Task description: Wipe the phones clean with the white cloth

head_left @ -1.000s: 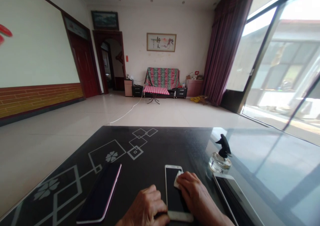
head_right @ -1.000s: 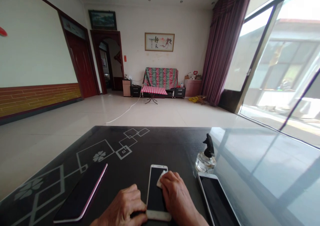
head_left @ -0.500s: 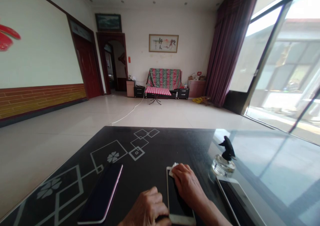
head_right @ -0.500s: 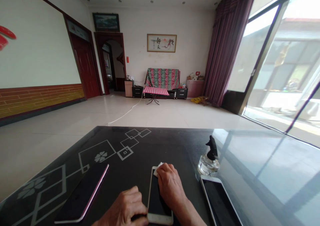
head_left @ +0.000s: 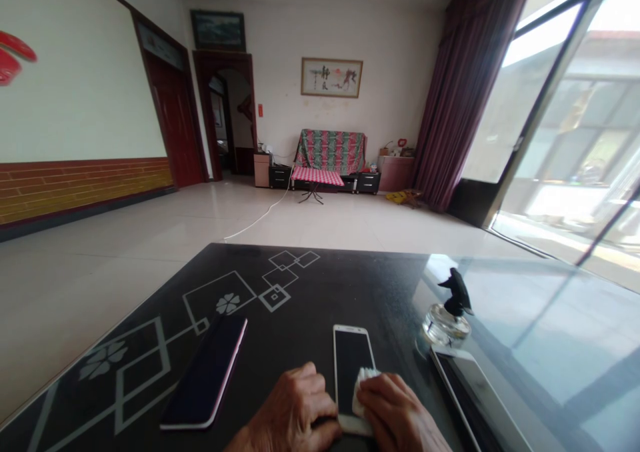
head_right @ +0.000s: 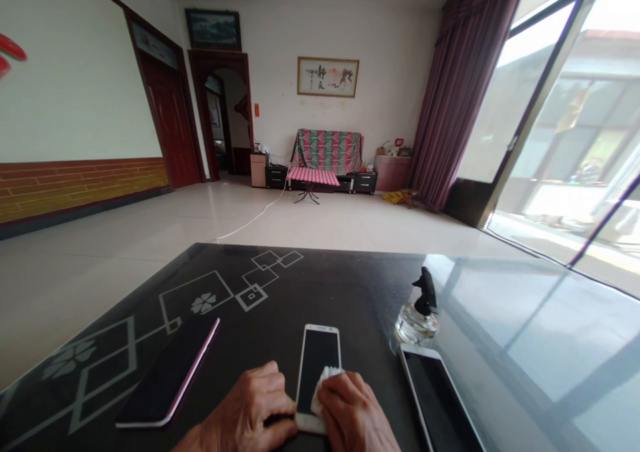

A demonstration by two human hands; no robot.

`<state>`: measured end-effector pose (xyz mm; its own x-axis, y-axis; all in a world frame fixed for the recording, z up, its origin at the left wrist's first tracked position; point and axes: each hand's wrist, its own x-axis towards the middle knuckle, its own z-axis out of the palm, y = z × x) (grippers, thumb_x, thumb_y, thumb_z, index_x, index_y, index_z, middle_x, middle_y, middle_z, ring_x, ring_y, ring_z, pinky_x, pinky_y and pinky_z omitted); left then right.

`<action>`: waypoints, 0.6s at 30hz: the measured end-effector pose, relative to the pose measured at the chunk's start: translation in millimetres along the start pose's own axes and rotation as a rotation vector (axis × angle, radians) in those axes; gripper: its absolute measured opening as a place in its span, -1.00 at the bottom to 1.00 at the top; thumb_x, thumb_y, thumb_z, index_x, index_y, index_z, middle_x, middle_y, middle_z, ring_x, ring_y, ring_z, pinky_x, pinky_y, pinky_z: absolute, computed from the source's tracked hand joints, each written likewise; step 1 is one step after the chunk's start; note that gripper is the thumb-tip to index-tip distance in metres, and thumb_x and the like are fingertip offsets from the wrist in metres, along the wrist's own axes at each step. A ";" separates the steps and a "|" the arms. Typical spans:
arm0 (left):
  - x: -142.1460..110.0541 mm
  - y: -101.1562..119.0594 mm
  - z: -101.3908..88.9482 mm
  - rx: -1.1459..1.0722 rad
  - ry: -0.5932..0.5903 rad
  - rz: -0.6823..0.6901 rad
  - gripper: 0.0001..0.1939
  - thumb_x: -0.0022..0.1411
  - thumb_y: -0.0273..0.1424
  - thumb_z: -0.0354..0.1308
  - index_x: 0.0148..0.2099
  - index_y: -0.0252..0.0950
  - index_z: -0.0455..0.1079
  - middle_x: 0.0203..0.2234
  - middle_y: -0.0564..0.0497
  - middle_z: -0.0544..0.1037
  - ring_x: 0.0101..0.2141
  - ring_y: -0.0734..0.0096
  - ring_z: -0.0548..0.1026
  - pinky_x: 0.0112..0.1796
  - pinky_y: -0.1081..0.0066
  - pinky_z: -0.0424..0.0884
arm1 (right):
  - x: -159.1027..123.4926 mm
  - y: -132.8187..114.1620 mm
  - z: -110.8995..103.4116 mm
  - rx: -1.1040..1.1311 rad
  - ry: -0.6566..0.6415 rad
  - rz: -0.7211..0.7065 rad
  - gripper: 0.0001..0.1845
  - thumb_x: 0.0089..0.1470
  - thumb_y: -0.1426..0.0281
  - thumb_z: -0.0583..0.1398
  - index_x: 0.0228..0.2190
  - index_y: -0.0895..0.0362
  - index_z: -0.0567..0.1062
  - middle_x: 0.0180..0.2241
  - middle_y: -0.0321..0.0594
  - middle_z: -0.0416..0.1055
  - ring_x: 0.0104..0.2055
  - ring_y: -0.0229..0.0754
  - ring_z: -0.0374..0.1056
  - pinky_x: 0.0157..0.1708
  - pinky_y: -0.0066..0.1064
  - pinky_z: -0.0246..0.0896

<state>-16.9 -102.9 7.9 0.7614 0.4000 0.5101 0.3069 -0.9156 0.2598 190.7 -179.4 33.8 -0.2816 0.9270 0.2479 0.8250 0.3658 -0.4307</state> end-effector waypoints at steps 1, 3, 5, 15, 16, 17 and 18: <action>-0.4 -0.4 0.6 0.003 -0.003 -0.004 -0.88 0.10 -0.34 0.26 -0.44 -0.24 0.43 -0.60 0.10 0.39 -0.50 0.45 0.33 -0.43 0.42 0.18 | 3.4 0.5 0.0 0.001 0.013 0.012 -0.74 0.22 0.41 0.01 -0.23 -0.01 0.49 -0.20 -0.19 0.42 -0.14 -0.16 0.32 -0.12 -0.36 0.25; -1.1 -1.5 2.3 0.012 -0.011 -0.013 -0.88 0.06 -0.35 0.29 -0.45 -0.23 0.43 -0.60 0.11 0.38 -0.49 0.45 0.32 -0.43 0.42 0.18 | 13.5 1.9 0.5 -0.011 0.048 0.038 -0.74 0.22 0.44 0.00 -0.28 0.03 0.49 -0.22 -0.20 0.41 -0.15 -0.18 0.31 -0.12 -0.37 0.23; -1.8 -2.8 4.4 0.025 -0.016 -0.010 -0.87 0.05 -0.35 0.31 -0.46 -0.22 0.43 -0.60 0.12 0.37 -0.49 0.46 0.32 -0.42 0.41 0.18 | 26.4 4.1 2.2 -0.041 0.078 0.056 -0.73 0.21 0.46 -0.01 -0.35 0.05 0.48 -0.25 -0.20 0.41 -0.17 -0.18 0.30 -0.12 -0.36 0.21; -4.1 -12.4 14.9 0.075 0.007 0.049 -0.77 0.11 -0.24 0.29 -0.49 -0.23 0.43 -0.63 0.13 0.33 -0.51 0.48 0.28 -0.45 0.41 0.15 | 76.8 10.0 18.7 -0.176 0.172 0.085 -0.74 0.19 0.48 0.02 -0.38 0.06 0.48 -0.30 -0.22 0.38 -0.22 -0.15 0.26 -0.16 -0.32 0.14; -4.1 -13.4 15.8 0.074 0.008 0.053 -0.77 0.12 -0.24 0.28 -0.49 -0.23 0.43 -0.63 0.12 0.32 -0.51 0.47 0.27 -0.46 0.41 0.14 | 77.0 9.8 19.6 -0.172 0.173 0.087 -0.75 0.19 0.49 0.02 -0.38 0.07 0.48 -0.30 -0.22 0.38 -0.21 -0.15 0.26 -0.16 -0.32 0.14; -4.0 -14.5 16.7 0.071 0.009 0.056 -0.77 0.13 -0.24 0.27 -0.49 -0.23 0.43 -0.64 0.12 0.32 -0.51 0.47 0.27 -0.47 0.41 0.12 | 76.1 9.4 20.0 -0.164 0.174 0.084 -0.75 0.19 0.49 0.02 -0.38 0.07 0.47 -0.29 -0.22 0.38 -0.21 -0.15 0.26 -0.15 -0.32 0.14; -4.0 -15.7 17.4 0.066 0.011 0.061 -0.77 0.15 -0.24 0.26 -0.49 -0.23 0.44 -0.64 0.11 0.32 -0.52 0.46 0.27 -0.48 0.41 0.11 | 74.1 8.8 19.9 -0.151 0.172 0.075 -0.75 0.19 0.49 0.01 -0.38 0.07 0.47 -0.29 -0.22 0.39 -0.20 -0.15 0.26 -0.14 -0.32 0.14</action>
<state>-14.8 -90.9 -12.5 0.7736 0.3439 0.5323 0.2979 -0.9387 0.1735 167.4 -105.7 31.1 -0.1393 0.9186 0.3700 0.9081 0.2675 -0.3222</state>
